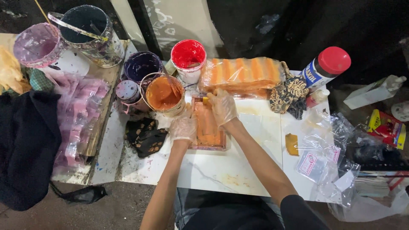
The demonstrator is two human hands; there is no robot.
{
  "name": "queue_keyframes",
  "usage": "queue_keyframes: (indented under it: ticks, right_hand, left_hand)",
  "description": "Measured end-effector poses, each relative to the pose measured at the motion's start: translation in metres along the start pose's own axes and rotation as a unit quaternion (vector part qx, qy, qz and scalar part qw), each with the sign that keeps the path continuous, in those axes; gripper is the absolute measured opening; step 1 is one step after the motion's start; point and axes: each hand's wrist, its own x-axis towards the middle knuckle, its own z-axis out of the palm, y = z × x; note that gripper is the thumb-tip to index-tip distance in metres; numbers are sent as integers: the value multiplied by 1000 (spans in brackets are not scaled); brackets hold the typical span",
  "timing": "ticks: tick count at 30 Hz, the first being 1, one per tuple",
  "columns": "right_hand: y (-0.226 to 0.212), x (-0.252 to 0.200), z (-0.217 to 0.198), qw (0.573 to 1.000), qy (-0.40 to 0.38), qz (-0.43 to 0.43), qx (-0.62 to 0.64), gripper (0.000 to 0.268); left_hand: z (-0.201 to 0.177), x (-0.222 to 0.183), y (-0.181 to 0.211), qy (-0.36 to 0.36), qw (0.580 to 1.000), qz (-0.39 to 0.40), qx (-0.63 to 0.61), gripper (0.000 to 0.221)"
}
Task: Applying and spreading orange ink onto a small screen printing frame using a squeegee tool.
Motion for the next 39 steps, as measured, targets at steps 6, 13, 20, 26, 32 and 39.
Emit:
queue_keyframes:
  ticks: [6, 13, 20, 26, 32, 39]
  right_hand:
    - [-13, -2, -45, 989, 107, 59, 78, 21]
    - [11, -41, -45, 903, 182, 137, 366, 17]
    - [-1, -44, -60, 863, 183, 173, 438, 17]
    - [5, -47, -52, 848, 190, 192, 456, 14]
    - [2, -46, -56, 834, 196, 204, 473, 13]
    - [-1, -44, -56, 815, 184, 273, 478, 13]
  left_hand:
    - [0, 0, 0, -12, 1000, -3, -13, 49]
    - [-14, -3, 21, -7, 1000, 3, -29, 59]
    - [16, 21, -3, 2, 999, 29, 29, 57]
    - [35, 26, -26, 10, 974, 99, 203, 52]
    - [-14, -10, 6, -17, 935, 164, 313, 72]
    - [-32, -38, 22, 154, 981, 120, -11, 32]
